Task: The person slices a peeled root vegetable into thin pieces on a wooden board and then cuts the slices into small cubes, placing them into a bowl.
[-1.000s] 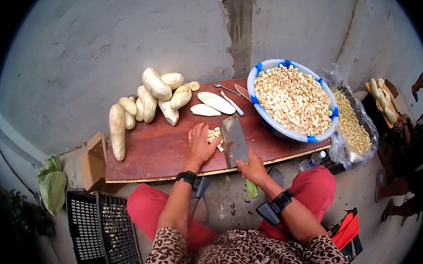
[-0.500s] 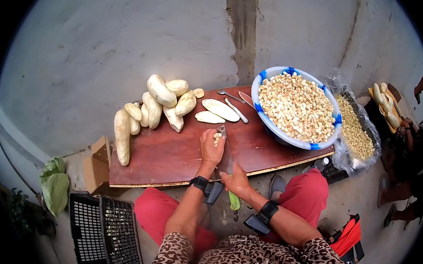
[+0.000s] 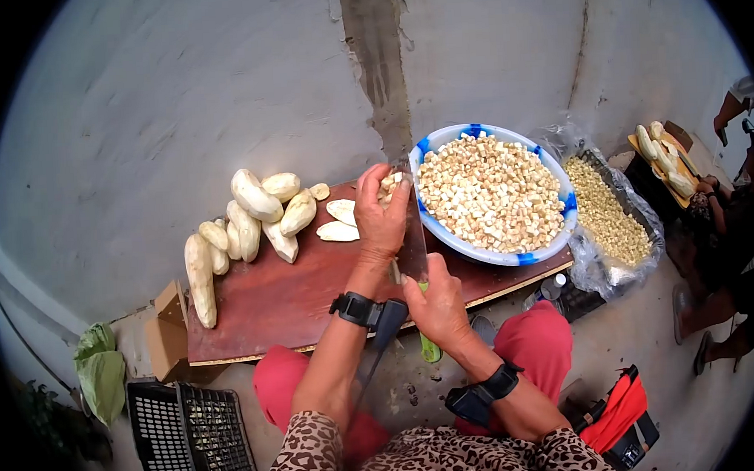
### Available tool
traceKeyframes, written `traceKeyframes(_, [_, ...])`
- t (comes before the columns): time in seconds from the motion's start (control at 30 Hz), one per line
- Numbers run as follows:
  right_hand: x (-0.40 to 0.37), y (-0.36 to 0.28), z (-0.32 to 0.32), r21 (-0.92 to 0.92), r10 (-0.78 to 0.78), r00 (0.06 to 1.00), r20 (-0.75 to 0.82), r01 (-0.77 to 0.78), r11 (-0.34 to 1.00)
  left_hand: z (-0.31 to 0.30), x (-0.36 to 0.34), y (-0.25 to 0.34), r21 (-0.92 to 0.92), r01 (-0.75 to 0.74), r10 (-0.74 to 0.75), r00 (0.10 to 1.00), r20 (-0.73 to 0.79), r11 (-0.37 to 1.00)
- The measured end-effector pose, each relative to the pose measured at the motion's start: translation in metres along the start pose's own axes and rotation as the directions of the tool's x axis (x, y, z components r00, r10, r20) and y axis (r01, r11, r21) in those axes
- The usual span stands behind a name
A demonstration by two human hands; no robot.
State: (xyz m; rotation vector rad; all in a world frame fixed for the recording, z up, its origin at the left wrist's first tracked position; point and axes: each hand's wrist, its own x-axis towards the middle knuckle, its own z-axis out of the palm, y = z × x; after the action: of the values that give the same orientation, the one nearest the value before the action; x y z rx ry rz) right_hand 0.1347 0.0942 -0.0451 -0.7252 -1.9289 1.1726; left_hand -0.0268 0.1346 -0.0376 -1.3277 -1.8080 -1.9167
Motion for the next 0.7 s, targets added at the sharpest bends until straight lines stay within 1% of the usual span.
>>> traceKeyframes(0.07, [0.005, -0.007, -0.020, 0.000, -0.031, 0.994, -0.105, 0.031, 1.000, 0.025, 0.014, 0.028, -0.059, -0.067, 0.070, 0.997, 0.045, 0.996])
traceKeyframes(0.13, [0.007, -0.013, -0.039, -0.105, -0.015, 0.977, -0.210, -0.008, 0.994, 0.059, 0.024, 0.029, -0.114, -0.111, 0.122, 0.988, 0.097, 0.987])
traceKeyframes(0.17, [0.012, -0.008, -0.047, -0.129, -0.154, 0.946, -0.286, 0.122, 0.984, 0.074, 0.028, 0.025, -0.033, -0.152, 0.155, 0.977, 0.146, 0.988])
traceKeyframes(0.2, [0.013, -0.011, -0.057, -0.097, -0.081, 0.945, -0.317, 0.053, 0.994, 0.088, 0.029, 0.014, 0.046, -0.196, 0.184, 0.963, 0.196, 0.979])
traceKeyframes(0.23, [0.016, -0.007, -0.065, -0.117, -0.073, 0.927, -0.368, 0.032, 0.993, 0.104, 0.024, -0.006, 0.184, -0.231, 0.182, 0.952, 0.248, 0.956])
traceKeyframes(0.27, [0.019, -0.002, -0.072, -0.135, -0.066, 0.906, -0.419, 0.010, 0.991, 0.114, 0.014, -0.020, 0.282, -0.263, 0.184, 0.943, 0.276, 0.923])
traceKeyframes(0.3, [0.021, 0.003, -0.077, -0.113, -0.076, 0.891, -0.448, 0.028, 0.993, 0.117, 0.006, -0.024, 0.297, -0.261, 0.170, 0.938, 0.301, 0.918])
traceKeyframes(0.33, [0.023, 0.009, -0.080, -0.067, -0.036, 0.894, -0.446, 0.007, 0.998, 0.116, 0.001, -0.026, 0.313, -0.263, 0.155, 0.931, 0.330, 0.913])
traceKeyframes(0.4, [0.023, 0.020, -0.081, 0.036, 0.058, 0.901, -0.430, -0.047, 0.998, 0.113, -0.005, -0.031, 0.266, -0.250, 0.154, 0.930, 0.333, 0.931])
traceKeyframes(0.47, [0.020, 0.021, -0.080, 0.152, 0.094, 0.932, -0.351, -0.042, 0.987, 0.104, -0.010, -0.035, 0.230, -0.221, 0.136, 0.932, 0.335, 0.948])
traceKeyframes(0.53, [0.020, 0.012, -0.077, 0.284, 0.141, 0.955, -0.261, -0.064, 0.957, 0.087, -0.002, -0.024, 0.202, -0.196, 0.119, 0.933, 0.340, 0.960])
traceKeyframes(0.6, [0.018, -0.003, -0.074, 0.417, 0.203, 0.966, -0.160, -0.121, 0.901, 0.069, 0.006, -0.018, 0.211, -0.233, 0.165, 0.941, 0.296, 0.949])
traceKeyframes(0.67, [0.017, -0.006, -0.068, 0.443, 0.192, 0.970, -0.151, -0.107, 0.890, 0.049, 0.021, -0.022, 0.217, -0.251, 0.191, 0.945, 0.265, 0.943])
traceKeyframes(0.7, [0.017, -0.007, -0.065, 0.456, 0.185, 0.971, -0.149, -0.098, 0.885, 0.037, 0.028, -0.023, 0.224, -0.188, 0.126, 0.957, 0.262, 0.956])
